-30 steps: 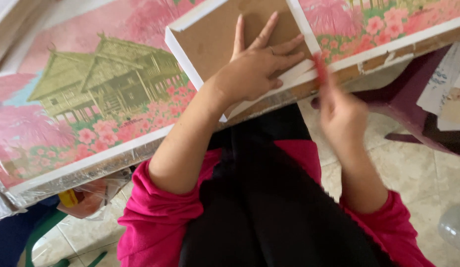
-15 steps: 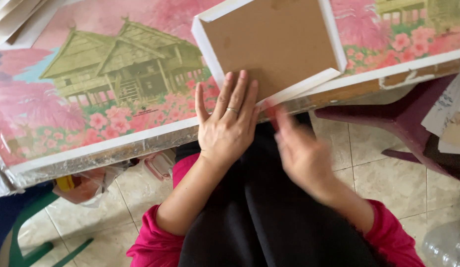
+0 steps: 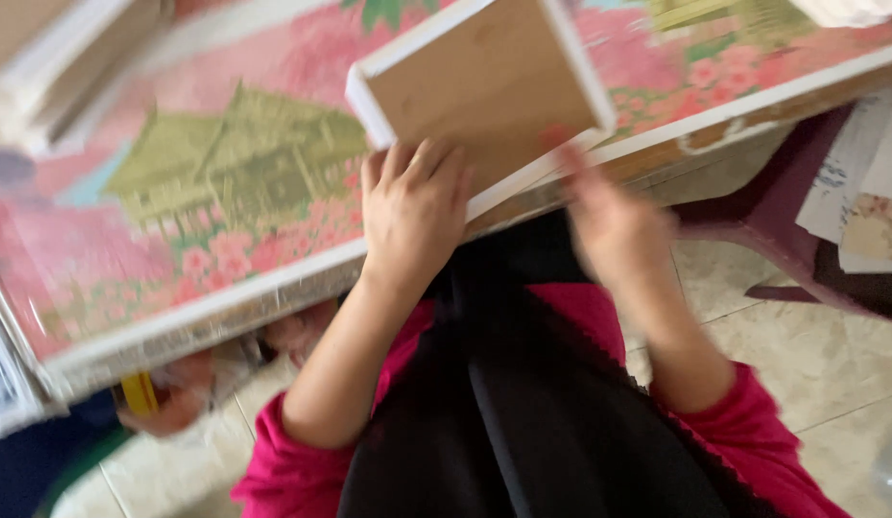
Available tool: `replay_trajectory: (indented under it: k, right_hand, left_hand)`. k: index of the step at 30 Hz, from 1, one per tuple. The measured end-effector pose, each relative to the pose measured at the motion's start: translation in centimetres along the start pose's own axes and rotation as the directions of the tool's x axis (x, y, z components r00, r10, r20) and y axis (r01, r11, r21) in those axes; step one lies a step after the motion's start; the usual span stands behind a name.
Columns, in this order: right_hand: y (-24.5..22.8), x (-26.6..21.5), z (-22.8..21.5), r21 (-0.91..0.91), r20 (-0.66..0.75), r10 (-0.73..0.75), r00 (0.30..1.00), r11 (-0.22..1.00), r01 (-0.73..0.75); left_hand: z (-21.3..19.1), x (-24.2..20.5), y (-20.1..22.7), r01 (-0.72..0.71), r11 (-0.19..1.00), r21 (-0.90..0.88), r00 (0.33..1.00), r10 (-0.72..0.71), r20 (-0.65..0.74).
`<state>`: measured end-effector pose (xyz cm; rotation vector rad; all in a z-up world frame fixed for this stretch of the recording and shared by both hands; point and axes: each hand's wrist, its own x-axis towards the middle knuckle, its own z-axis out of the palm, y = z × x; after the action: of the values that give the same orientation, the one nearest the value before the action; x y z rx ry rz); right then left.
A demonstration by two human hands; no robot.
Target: The person sits at a table and repeatedly smooths the edges and corners of book covers using a red plastic tool. They handle the books one by one, pressing the tool along the white borders to flatten the material, then place the finished books into a stack.
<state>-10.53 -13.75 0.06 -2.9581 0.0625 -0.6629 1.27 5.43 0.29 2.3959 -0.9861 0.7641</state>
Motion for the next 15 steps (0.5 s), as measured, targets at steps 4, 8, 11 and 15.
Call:
replay_trajectory:
  k: [4, 8, 11, 15]
  right_hand:
    - [7.3, -2.4, 1.2, 0.063, -0.032, 0.297, 0.954, 0.954, -0.294]
    - [6.3, -3.4, 0.3, 0.308, 0.077, 0.554, 0.829, 0.778, -0.548]
    - [10.5, -8.4, 3.9, 0.455, 0.218, 0.736, 0.641, 0.505, -0.734]
    - [6.2, -5.4, 1.4, 0.685, 0.19, 0.689, 0.7, 0.418, -0.597]
  left_hand:
    - [1.9, -0.4, 3.2, -0.027, 0.999, -0.035, 0.999, 0.027, -0.017]
    - [1.5, -1.9, 5.8, -0.224, 0.973, -0.055, 0.974, 0.222, -0.045]
    - [-3.0, -1.4, 3.6, -0.299, 0.94, -0.164, 0.954, 0.294, -0.052]
    - [-7.8, 0.5, 0.5, 0.058, 0.936, -0.346, 0.994, -0.087, -0.071]
